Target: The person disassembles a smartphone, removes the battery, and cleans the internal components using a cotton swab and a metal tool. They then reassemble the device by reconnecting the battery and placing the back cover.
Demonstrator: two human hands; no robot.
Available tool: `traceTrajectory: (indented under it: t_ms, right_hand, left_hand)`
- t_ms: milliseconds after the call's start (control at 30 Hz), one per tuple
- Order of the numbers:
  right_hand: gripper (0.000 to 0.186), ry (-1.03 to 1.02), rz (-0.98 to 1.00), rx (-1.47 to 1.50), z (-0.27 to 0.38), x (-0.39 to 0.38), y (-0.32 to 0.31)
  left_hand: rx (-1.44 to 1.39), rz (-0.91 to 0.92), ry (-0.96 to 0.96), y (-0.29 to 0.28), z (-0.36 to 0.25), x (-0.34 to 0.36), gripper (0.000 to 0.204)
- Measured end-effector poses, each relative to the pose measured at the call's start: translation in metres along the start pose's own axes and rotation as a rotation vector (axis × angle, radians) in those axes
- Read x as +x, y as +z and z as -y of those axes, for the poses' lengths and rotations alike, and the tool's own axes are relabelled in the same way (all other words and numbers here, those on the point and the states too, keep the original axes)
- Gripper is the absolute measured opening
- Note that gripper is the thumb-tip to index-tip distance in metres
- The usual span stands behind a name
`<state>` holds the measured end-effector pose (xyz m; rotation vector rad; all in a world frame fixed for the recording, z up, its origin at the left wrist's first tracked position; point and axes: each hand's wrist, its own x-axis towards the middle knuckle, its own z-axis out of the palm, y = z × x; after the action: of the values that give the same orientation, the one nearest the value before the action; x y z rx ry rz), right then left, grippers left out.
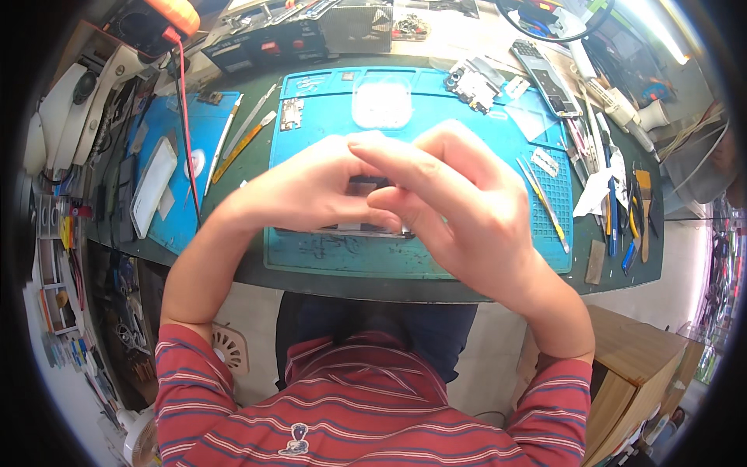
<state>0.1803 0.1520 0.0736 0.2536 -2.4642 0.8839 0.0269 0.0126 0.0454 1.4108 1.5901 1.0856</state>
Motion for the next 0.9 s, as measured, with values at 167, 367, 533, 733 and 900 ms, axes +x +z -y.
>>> traceTrajectory:
  t_ms: [167, 367, 533, 733, 900]
  right_hand:
    - [0.045, 0.04, 0.029, 0.06, 0.0, -0.003, -0.002]
    - [0.044, -0.05, -0.045, -0.053, -0.004, 0.001, 0.001]
    - [0.039, 0.067, 0.011, 0.023, -0.001, -0.002, -0.005]
    - [0.042, 0.023, -0.005, 0.106, -0.006, -0.001, 0.003]
    - [0.049, -0.02, -0.013, -0.015, -0.004, -0.001, 0.0]
  left_hand:
    - [0.08, 0.005, -0.005, -0.001, -0.004, -0.001, 0.021]
    - [0.098, -0.098, 0.076, 0.013, 0.011, 0.004, 0.025]
    - [0.021, 0.091, -0.032, -0.008, -0.009, -0.002, 0.024]
    - [0.135, -0.044, -0.099, 0.003, -0.01, -0.002, 0.023]
    - [0.023, -0.038, 0.18, -0.001, 0.005, 0.001, 0.021]
